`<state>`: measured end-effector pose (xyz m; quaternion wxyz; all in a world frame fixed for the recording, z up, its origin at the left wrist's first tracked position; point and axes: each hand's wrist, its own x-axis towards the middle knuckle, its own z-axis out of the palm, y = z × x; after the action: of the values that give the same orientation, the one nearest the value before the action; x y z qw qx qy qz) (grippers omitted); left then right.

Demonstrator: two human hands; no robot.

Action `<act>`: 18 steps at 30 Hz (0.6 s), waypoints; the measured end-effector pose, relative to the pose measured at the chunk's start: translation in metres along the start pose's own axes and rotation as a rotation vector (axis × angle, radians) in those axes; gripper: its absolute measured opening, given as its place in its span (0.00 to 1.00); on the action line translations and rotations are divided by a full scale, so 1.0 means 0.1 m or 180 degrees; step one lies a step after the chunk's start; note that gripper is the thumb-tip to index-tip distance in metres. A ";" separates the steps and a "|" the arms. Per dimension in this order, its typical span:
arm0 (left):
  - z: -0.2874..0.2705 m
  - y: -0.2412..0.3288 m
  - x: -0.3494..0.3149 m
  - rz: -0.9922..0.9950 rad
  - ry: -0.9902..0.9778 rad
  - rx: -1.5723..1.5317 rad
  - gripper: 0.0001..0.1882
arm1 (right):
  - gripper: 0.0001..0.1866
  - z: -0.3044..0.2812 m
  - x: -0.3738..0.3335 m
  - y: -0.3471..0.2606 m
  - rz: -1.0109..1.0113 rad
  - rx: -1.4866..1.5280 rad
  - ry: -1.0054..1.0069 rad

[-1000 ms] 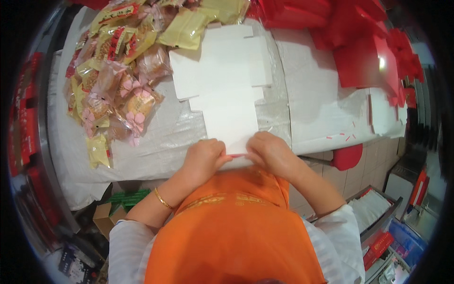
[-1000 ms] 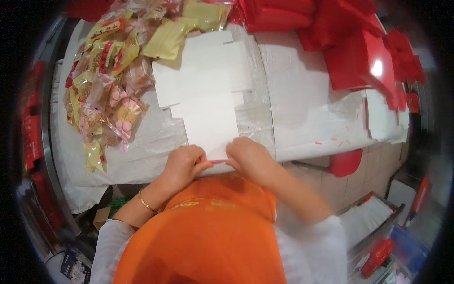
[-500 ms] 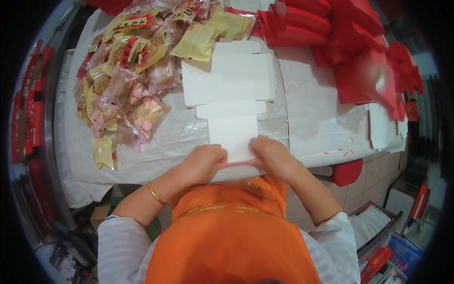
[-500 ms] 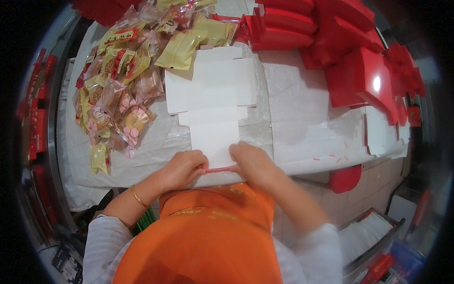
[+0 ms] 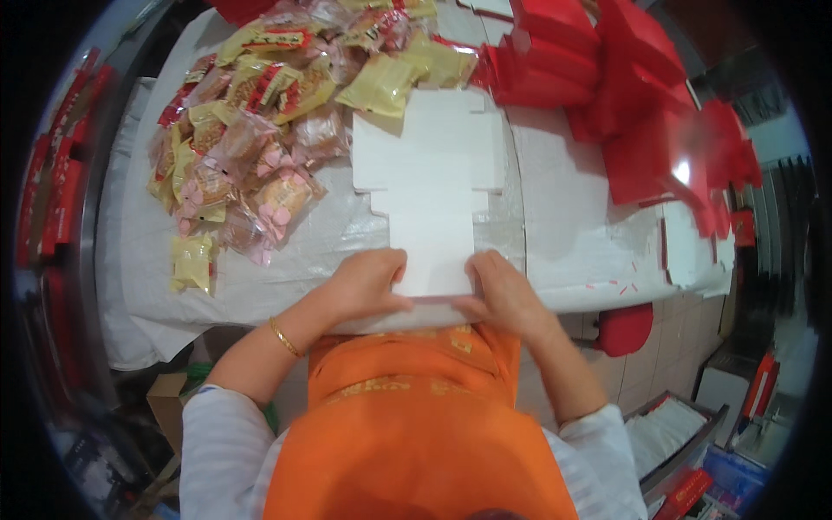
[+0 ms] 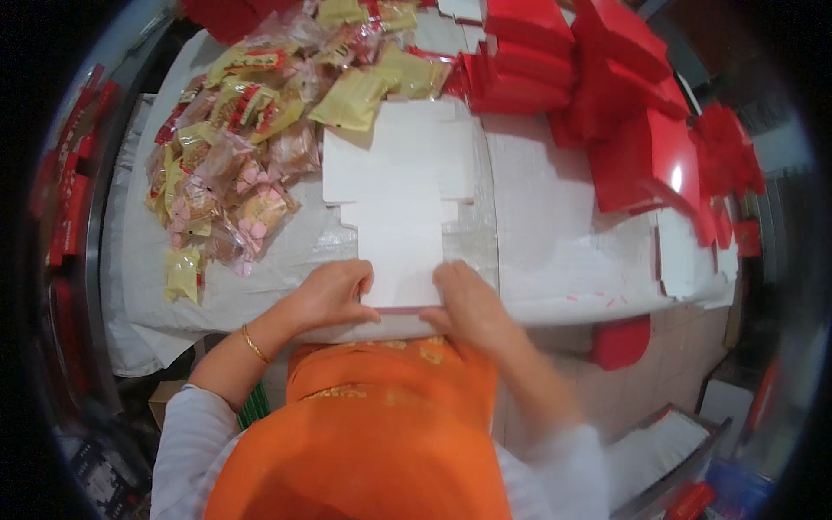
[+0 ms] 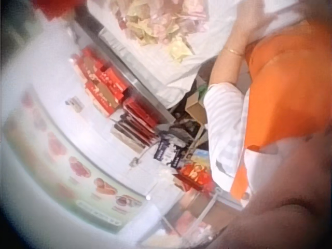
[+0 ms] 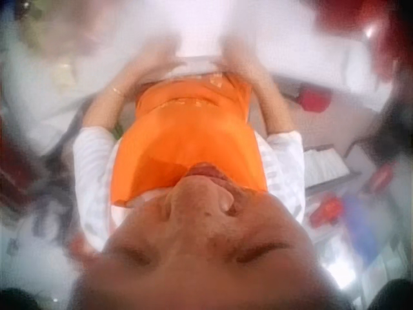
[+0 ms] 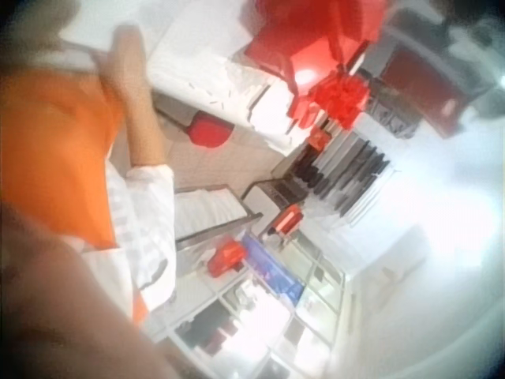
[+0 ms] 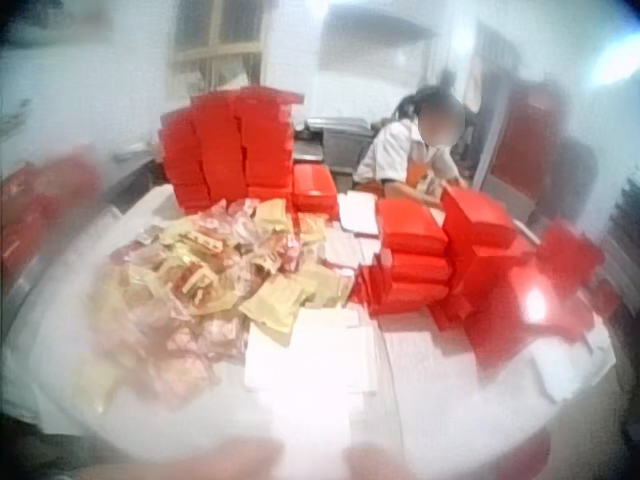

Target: The person folds flat white cardboard pieces into small red boxes by hand. They then place individually wrapped snack items into the assembled boxes and close the lids. The finished boxes are stacked on the table.

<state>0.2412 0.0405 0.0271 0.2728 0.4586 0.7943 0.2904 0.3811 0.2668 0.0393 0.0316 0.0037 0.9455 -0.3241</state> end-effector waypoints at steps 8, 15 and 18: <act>-0.10 -0.48 0.27 -0.0737 0.2993 -0.0540 0.16 | 0.24 0.28 -0.29 -0.20 0.1513 0.0335 0.0850; -0.24 -1.03 0.81 -0.1148 0.2581 -0.0892 0.17 | 0.28 0.41 -0.19 -0.28 0.1732 0.0839 0.0806; -0.26 -0.69 0.81 -0.1397 0.2105 -0.1996 0.14 | 0.31 0.46 -0.33 -0.07 0.1712 0.1368 0.1344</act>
<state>0.1486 0.0785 -0.0176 0.1858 0.0603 0.7904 0.5806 0.4170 0.2330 0.0094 -0.0812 0.3239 0.8072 -0.4868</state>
